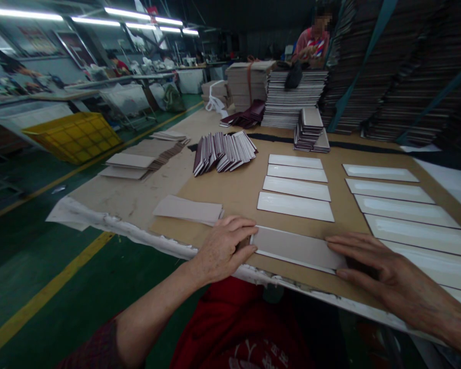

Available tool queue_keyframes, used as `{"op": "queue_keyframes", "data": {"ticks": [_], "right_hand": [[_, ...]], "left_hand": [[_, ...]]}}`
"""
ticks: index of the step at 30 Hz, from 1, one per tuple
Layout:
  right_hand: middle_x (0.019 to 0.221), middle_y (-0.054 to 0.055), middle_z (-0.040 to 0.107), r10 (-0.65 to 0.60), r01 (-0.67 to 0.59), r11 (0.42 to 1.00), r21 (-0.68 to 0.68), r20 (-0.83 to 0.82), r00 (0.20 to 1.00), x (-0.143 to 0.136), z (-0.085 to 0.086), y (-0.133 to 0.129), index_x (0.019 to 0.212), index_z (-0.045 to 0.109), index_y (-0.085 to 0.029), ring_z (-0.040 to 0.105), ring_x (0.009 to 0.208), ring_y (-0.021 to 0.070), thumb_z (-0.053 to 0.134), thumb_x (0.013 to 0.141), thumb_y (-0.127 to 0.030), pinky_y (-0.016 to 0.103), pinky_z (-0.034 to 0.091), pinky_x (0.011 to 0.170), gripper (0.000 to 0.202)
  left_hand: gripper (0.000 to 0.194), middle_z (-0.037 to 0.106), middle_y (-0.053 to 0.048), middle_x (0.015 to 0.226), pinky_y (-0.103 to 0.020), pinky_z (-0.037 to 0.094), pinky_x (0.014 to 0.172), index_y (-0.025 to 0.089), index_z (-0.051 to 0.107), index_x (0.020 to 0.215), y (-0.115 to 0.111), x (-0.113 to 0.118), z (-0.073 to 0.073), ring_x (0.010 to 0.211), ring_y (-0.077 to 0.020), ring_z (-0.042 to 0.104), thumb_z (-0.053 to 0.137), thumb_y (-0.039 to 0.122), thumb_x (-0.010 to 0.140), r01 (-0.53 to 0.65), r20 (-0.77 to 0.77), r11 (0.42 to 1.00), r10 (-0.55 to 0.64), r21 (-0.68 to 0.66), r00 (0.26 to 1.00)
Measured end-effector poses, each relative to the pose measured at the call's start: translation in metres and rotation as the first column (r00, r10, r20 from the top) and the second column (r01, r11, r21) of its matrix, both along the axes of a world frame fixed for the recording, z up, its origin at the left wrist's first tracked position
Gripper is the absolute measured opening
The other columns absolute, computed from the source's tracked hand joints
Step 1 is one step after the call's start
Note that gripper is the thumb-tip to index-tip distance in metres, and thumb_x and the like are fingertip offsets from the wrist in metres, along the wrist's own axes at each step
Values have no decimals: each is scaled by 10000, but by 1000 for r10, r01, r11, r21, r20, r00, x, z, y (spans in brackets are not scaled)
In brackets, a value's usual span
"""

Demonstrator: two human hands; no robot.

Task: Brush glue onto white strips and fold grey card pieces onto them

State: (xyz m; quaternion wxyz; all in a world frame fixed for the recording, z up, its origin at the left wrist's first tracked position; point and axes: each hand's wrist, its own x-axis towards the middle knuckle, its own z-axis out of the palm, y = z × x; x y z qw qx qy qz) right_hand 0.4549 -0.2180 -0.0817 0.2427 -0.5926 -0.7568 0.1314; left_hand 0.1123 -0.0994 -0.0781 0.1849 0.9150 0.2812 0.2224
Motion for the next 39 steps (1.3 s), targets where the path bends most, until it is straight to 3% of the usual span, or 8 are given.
{"op": "queue_keyframes", "data": {"ticks": [13, 27, 35, 39], "right_hand": [[1315, 43, 680, -19, 18, 999, -31, -27, 999, 0, -2, -1, 1268, 705, -322, 561, 1292, 338, 582, 936, -567, 629, 463, 1076, 430], [1430, 59, 595, 66, -63, 998, -24, 142, 988, -10, 8, -8, 1363, 622, -253, 507, 1349, 264, 474, 1026, -321, 560, 419, 1134, 374], [1372, 75, 633, 89, -103, 993, 63, 194, 977, -13, 11, -6, 1324, 639, -235, 550, 1285, 263, 475, 1022, -254, 507, 456, 1074, 344], [1275, 109, 656, 90, -122, 989, 87, 304, 948, -23, 17, -6, 1216, 669, -194, 592, 1158, 279, 441, 1004, -171, 494, 477, 949, 313]], "left_hand": [[300, 655, -80, 1289, -513, 434, 1007, 213, 623, 1242, -1, 0, -1, 1199, -283, 541, 618, 305, 957, -9, -1, 1000, 9, 15, 1000], [286, 643, -82, 1309, -528, 431, 1025, 221, 622, 1240, 1, 0, 0, 1224, -288, 529, 593, 269, 960, 1, -62, 998, 3, 67, 998], [274, 623, -99, 1307, -536, 439, 1038, 193, 624, 1227, -2, 0, 1, 1237, -299, 511, 564, 252, 966, 1, -85, 994, 9, 110, 996], [284, 615, -107, 1306, -517, 414, 1085, 165, 605, 1254, -4, 1, 0, 1240, -292, 485, 520, 219, 988, 30, -126, 983, -7, 179, 992]]}}
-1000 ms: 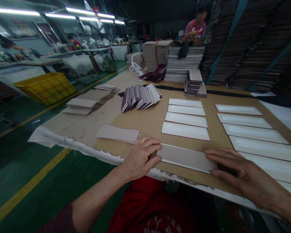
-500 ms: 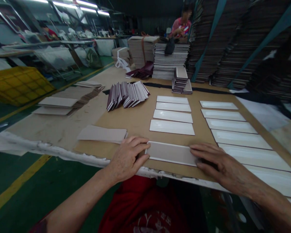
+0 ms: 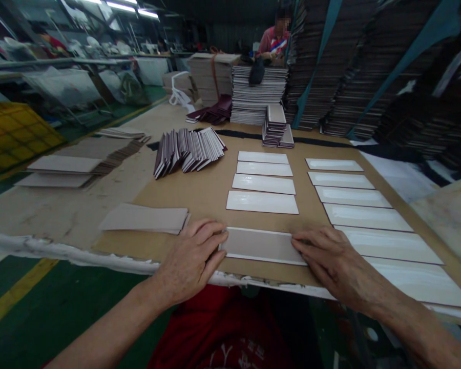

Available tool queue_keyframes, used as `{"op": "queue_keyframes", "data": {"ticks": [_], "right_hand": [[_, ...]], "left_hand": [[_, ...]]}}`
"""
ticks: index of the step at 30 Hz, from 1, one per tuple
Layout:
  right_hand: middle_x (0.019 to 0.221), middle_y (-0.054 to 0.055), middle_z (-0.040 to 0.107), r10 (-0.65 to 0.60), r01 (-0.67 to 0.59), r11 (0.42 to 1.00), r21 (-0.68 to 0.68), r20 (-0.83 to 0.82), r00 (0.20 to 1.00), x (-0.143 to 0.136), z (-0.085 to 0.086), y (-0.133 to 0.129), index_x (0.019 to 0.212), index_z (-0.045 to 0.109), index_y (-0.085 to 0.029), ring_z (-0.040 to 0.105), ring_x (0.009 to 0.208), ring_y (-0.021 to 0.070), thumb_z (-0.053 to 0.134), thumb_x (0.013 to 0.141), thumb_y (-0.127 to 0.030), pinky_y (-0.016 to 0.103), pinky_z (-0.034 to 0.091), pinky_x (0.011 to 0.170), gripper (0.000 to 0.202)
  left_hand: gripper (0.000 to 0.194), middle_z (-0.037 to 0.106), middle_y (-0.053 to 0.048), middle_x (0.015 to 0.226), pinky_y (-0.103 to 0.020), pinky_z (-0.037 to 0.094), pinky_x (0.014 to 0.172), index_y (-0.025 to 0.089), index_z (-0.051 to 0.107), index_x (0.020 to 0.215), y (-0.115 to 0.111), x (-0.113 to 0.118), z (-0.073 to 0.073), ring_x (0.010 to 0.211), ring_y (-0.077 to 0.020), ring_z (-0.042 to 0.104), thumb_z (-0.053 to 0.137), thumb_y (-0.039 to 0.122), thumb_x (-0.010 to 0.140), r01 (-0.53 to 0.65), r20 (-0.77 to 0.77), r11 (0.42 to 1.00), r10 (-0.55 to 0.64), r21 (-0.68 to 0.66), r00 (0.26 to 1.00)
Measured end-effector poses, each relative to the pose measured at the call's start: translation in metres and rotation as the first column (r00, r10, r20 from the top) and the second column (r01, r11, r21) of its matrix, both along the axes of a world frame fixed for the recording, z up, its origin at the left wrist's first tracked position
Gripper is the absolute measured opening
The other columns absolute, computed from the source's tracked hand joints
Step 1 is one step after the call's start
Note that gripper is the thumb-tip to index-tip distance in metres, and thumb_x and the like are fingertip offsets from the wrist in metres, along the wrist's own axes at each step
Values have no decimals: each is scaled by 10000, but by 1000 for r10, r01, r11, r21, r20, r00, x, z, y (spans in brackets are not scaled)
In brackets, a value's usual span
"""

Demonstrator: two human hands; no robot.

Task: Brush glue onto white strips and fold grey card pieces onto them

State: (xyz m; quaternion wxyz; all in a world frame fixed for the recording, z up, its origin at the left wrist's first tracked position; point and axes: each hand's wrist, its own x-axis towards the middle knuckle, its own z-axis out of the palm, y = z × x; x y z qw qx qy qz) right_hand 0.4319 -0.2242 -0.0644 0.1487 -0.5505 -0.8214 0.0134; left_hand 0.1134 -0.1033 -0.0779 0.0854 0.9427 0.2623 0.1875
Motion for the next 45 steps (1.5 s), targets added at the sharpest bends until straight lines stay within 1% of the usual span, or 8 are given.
{"op": "queue_keyframes", "data": {"ticks": [5, 11, 23, 27, 31, 35, 38, 45], "right_hand": [[1113, 140, 689, -41, 41, 999, 6, 161, 986, -21, 8, -4, 1136, 678, -133, 629, 1008, 292, 493, 1024, -337, 510, 442, 944, 297], [1286, 168, 646, -91, 78, 995, 63, 260, 961, -37, -2, -14, 1334, 613, -137, 589, 1147, 348, 510, 1013, -380, 565, 415, 997, 414], [1544, 83, 474, -112, 116, 993, -18, 149, 982, 10, -6, -35, 1520, 418, -240, 347, 1469, 299, 464, 1043, -392, 637, 270, 1175, 503], [1589, 126, 398, -42, 49, 995, -85, 79, 996, -1, -14, -37, 1580, 311, -223, 372, 1452, 318, 645, 937, -440, 582, 350, 1168, 757], [1441, 99, 560, -23, 25, 998, -58, 37, 999, -15, -12, -40, 1463, 488, -244, 543, 1287, 294, 641, 871, -182, 493, 498, 1058, 614], [1083, 67, 714, 125, -130, 985, 117, 48, 991, -25, -2, -32, 1262, 616, -215, 666, 910, 208, 530, 850, -73, 346, 573, 812, 444], [949, 46, 747, 190, -226, 897, 380, 131, 973, -18, 11, -26, 1190, 638, -200, 672, 812, 199, 515, 859, -90, 337, 550, 796, 369], [1073, 90, 714, -195, 85, 826, 558, 142, 970, 63, 59, 19, 1232, 642, -179, 660, 983, 242, 520, 980, -219, 373, 509, 916, 283]], "left_hand": [[283, 648, -98, 1255, -503, 426, 1026, 170, 608, 1251, -1, 2, 2, 1147, -286, 535, 463, 223, 1014, 31, -120, 997, -24, 64, 993], [526, 620, -109, 1311, -517, 415, 929, 246, 528, 1401, -3, 1, 3, 1108, -329, 532, 630, 486, 944, 70, -222, 983, -31, 170, 975], [542, 602, -88, 1373, -517, 426, 993, 274, 553, 1392, 4, -10, -2, 1176, -315, 513, 677, 498, 914, 92, -175, 990, -73, 104, 982], [509, 610, -99, 1356, -512, 454, 1015, 269, 573, 1375, 7, -15, -3, 1182, -302, 535, 676, 467, 918, 124, -111, 989, -115, 77, 987], [509, 632, -97, 1341, -474, 502, 1020, 265, 549, 1399, 6, -24, -2, 1184, -282, 570, 664, 414, 926, 161, -51, 985, -158, 60, 986], [583, 658, -71, 1338, -440, 532, 1034, 284, 476, 1458, 4, -32, -6, 1196, -270, 602, 668, 371, 915, 111, 11, 989, -113, 94, 994], [715, 660, -62, 1353, -415, 566, 1004, 314, 358, 1532, 4, -37, -13, 1183, -276, 640, 673, 410, 898, 52, 52, 990, -59, 134, 997], [868, 733, -40, 1237, -371, 627, 823, 380, 143, 1602, 17, -40, -39, 989, -286, 722, 613, 504, 882, 5, 180, 979, -43, 206, 983]]}}
